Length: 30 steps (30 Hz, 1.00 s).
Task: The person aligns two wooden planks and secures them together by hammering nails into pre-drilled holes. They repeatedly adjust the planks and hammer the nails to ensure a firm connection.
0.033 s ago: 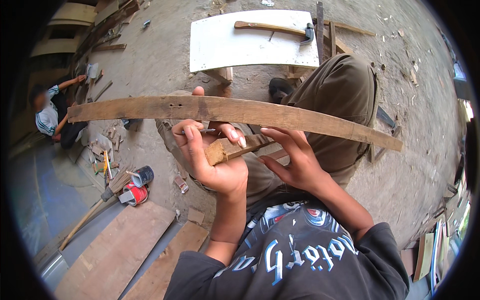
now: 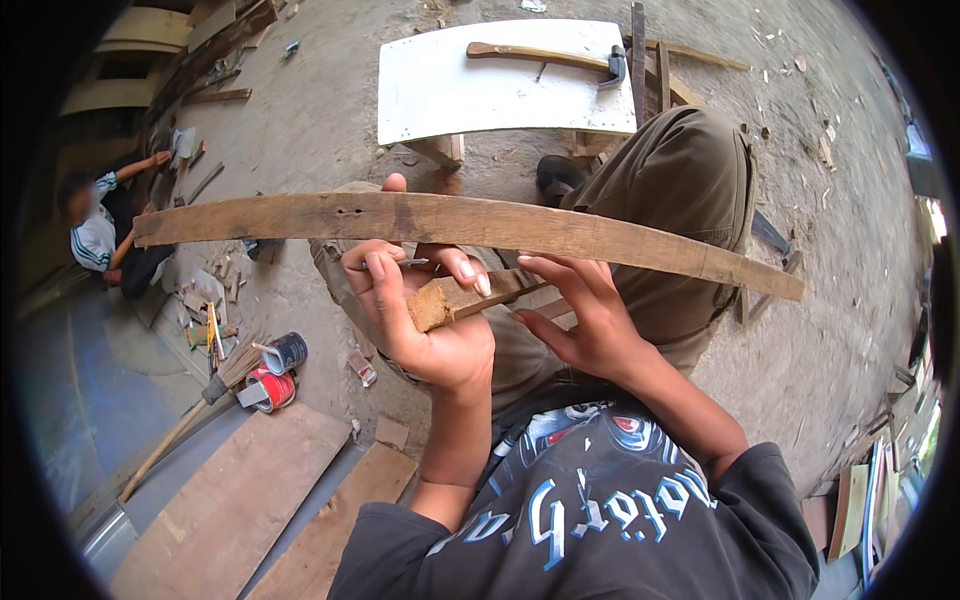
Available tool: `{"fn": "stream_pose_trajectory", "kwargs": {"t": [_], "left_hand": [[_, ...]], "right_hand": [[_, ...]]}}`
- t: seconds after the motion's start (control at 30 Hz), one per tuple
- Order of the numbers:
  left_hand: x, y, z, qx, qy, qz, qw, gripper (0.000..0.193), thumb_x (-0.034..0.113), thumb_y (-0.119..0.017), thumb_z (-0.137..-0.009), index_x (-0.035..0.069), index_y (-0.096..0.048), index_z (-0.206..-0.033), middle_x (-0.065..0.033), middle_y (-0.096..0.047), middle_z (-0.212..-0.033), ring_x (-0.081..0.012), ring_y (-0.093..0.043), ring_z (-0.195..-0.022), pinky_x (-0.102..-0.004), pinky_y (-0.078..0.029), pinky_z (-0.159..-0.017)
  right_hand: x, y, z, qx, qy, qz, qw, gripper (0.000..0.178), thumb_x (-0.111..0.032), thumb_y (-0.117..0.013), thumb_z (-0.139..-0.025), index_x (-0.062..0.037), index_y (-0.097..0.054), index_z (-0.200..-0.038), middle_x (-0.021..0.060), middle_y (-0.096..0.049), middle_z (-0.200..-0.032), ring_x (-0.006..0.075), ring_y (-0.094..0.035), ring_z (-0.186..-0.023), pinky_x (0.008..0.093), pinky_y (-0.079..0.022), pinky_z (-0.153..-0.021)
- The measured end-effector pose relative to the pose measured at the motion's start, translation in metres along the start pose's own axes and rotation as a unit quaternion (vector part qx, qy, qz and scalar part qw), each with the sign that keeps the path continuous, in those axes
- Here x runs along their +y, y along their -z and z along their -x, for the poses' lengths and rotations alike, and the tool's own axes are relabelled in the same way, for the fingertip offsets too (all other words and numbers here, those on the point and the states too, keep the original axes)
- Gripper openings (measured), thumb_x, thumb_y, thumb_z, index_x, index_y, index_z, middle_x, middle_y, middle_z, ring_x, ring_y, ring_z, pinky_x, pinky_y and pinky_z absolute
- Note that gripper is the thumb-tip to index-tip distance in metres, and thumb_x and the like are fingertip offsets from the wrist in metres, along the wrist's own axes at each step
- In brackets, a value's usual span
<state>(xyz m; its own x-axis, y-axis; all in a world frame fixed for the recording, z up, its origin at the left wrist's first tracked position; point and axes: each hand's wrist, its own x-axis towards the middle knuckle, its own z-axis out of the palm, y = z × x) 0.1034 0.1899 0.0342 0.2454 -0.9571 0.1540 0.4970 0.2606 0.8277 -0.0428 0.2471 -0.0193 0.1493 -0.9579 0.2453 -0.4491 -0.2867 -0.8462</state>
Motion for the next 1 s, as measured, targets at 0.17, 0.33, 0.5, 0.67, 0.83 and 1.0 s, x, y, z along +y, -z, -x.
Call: {"fn": "stream_pose_trajectory", "kwargs": {"t": [0.17, 0.33, 0.5, 0.67, 0.83, 1.0], "left_hand": [[-0.001, -0.004, 0.001, -0.004, 0.004, -0.009, 1.0, 0.018, 0.027, -0.039, -0.105, 0.012, -0.049, -0.102, -0.0276, -0.044, -0.144, -0.015, -0.058, -0.065, -0.027, -0.052, -0.049], [-0.002, -0.002, 0.0, -0.006, 0.007, 0.012, 1.0, 0.019, 0.027, -0.038, -0.105, 0.012, -0.049, -0.102, -0.0281, -0.043, -0.145, -0.0149, -0.058, -0.066, -0.0268, -0.052, -0.05], [-0.002, -0.005, 0.003, -0.008, 0.009, 0.013, 1.0, 0.018, 0.027, -0.038, -0.105, 0.012, -0.049, -0.101, -0.0274, -0.043, -0.145, -0.0153, -0.059, -0.067, -0.0274, -0.052, -0.051], [-0.005, -0.008, 0.003, -0.008, 0.014, 0.023, 1.0, 0.019, 0.026, -0.039, -0.105, 0.012, -0.049, -0.102, -0.0265, -0.042, -0.145, -0.016, -0.06, -0.067, -0.0277, -0.053, -0.054], [-0.003, -0.013, 0.003, 0.004, 0.018, 0.023, 1.0, 0.017, 0.026, -0.042, -0.105, 0.011, -0.051, -0.102, -0.0273, -0.041, -0.146, -0.0163, -0.06, -0.067, -0.0274, -0.052, -0.056], [-0.003, -0.01, -0.002, 0.014, 0.007, 0.012, 1.0, 0.017, 0.025, -0.044, -0.105, 0.011, -0.052, -0.101, -0.0295, -0.044, -0.144, -0.0157, -0.06, -0.066, -0.0265, -0.051, -0.055]], "right_hand": [[0.013, -0.019, 0.007, 0.037, 0.016, -0.038, 0.998, 0.05, -0.007, -0.077, -0.079, -0.0069, -0.058, -0.125, 0.0114, -0.062, -0.118, 0.032, -0.058, -0.108, 0.0426, -0.045, -0.092], [0.007, -0.019, 0.002, 0.057, 0.022, -0.085, 0.995, 0.052, -0.008, -0.078, -0.078, -0.005, -0.056, -0.125, 0.0125, -0.062, -0.117, 0.0331, -0.059, -0.107, 0.0428, -0.045, -0.092], [0.008, -0.019, 0.002, 0.032, 0.004, -0.033, 0.999, 0.055, -0.01, -0.078, -0.078, -0.0046, -0.055, -0.127, 0.0143, -0.063, -0.118, 0.0326, -0.061, -0.104, 0.0416, -0.047, -0.091], [0.013, -0.023, 0.003, 0.026, 0.0, -0.016, 1.0, 0.058, -0.01, -0.078, -0.078, -0.0041, -0.054, -0.13, 0.0158, -0.064, -0.116, 0.0338, -0.064, -0.103, 0.0415, -0.052, -0.086], [0.009, -0.014, 0.005, -0.009, 0.031, -0.032, 0.999, 0.059, -0.006, -0.075, -0.079, -0.0011, -0.051, -0.133, 0.0181, -0.063, -0.116, 0.0358, -0.064, -0.106, 0.0422, -0.054, -0.086], [0.014, 0.004, 0.016, 0.001, 0.081, -0.165, 0.983, 0.048, 0.002, -0.066, -0.082, 0.0046, -0.049, -0.126, 0.0216, -0.061, -0.115, 0.0341, -0.065, -0.104, 0.0417, -0.054, -0.087]]}}
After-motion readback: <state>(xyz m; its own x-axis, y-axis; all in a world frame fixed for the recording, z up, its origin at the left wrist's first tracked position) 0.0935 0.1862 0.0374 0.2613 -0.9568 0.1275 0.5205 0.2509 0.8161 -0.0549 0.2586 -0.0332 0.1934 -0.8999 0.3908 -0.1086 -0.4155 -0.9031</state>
